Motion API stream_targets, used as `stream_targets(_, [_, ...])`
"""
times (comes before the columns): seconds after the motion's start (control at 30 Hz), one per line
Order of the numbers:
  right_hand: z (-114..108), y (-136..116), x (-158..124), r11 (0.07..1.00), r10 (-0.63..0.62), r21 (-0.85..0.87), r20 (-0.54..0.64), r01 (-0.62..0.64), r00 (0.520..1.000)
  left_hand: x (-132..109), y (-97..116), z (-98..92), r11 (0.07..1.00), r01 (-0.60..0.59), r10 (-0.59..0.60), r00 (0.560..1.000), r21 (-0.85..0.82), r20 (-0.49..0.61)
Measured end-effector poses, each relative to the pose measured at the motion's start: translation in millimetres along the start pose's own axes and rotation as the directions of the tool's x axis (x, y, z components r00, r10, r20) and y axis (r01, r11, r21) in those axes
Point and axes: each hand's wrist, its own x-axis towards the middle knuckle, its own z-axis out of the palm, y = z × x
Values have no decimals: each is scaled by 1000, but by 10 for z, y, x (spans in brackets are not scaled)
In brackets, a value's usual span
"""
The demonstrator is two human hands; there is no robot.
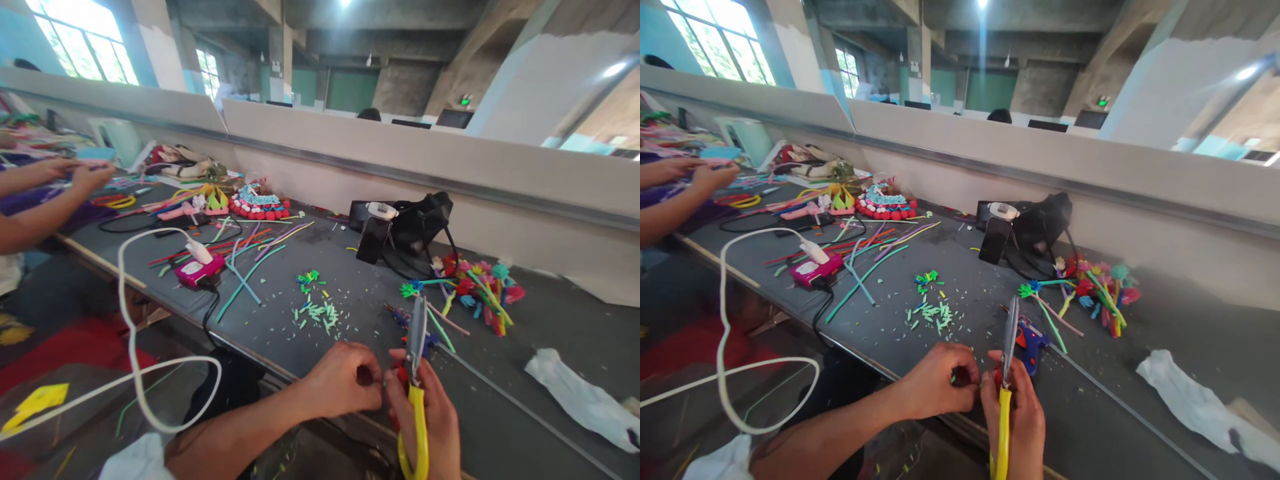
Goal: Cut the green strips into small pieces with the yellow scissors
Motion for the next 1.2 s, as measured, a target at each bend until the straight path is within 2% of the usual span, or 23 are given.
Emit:
stream_targets(0.1, [1, -32, -21, 999, 33, 17, 18, -33, 999, 20, 10, -34, 964, 93, -109, 993, -248, -51])
stream_targets(0.17, [18, -25, -38, 999, -25, -27, 16, 25, 1000, 52, 21, -89, 863, 134, -214, 970, -487, -114])
stream_targets(0.23, [48, 4, -56, 986, -120, -109, 40, 123, 992, 89, 31, -155, 744, 77, -279, 938, -664, -204])
stream_targets(0.33, [104, 53, -91, 947, -200, -235, 95, 217, 975, 124, 40, -225, 627, -40, -314, 901, -778, -300])
stream_targets(0.43, [143, 83, -124, 908, -233, -325, 132, 264, 963, 119, 39, -237, 585, -87, -302, 899, -806, -316])
stream_targets(0.53, [150, 109, -133, 883, -245, -365, 174, 294, 954, 96, 42, -229, 599, -93, -292, 900, -795, -325])
stream_targets(1.0, [89, 174, -105, 845, -298, -383, 240, 372, 924, 90, 41, -253, 681, -81, -263, 900, -728, -347])
stream_targets(1.2, [75, 170, -147, 851, -247, -404, 257, 336, 934, 86, 56, -252, 678, -68, -271, 902, -732, -335])
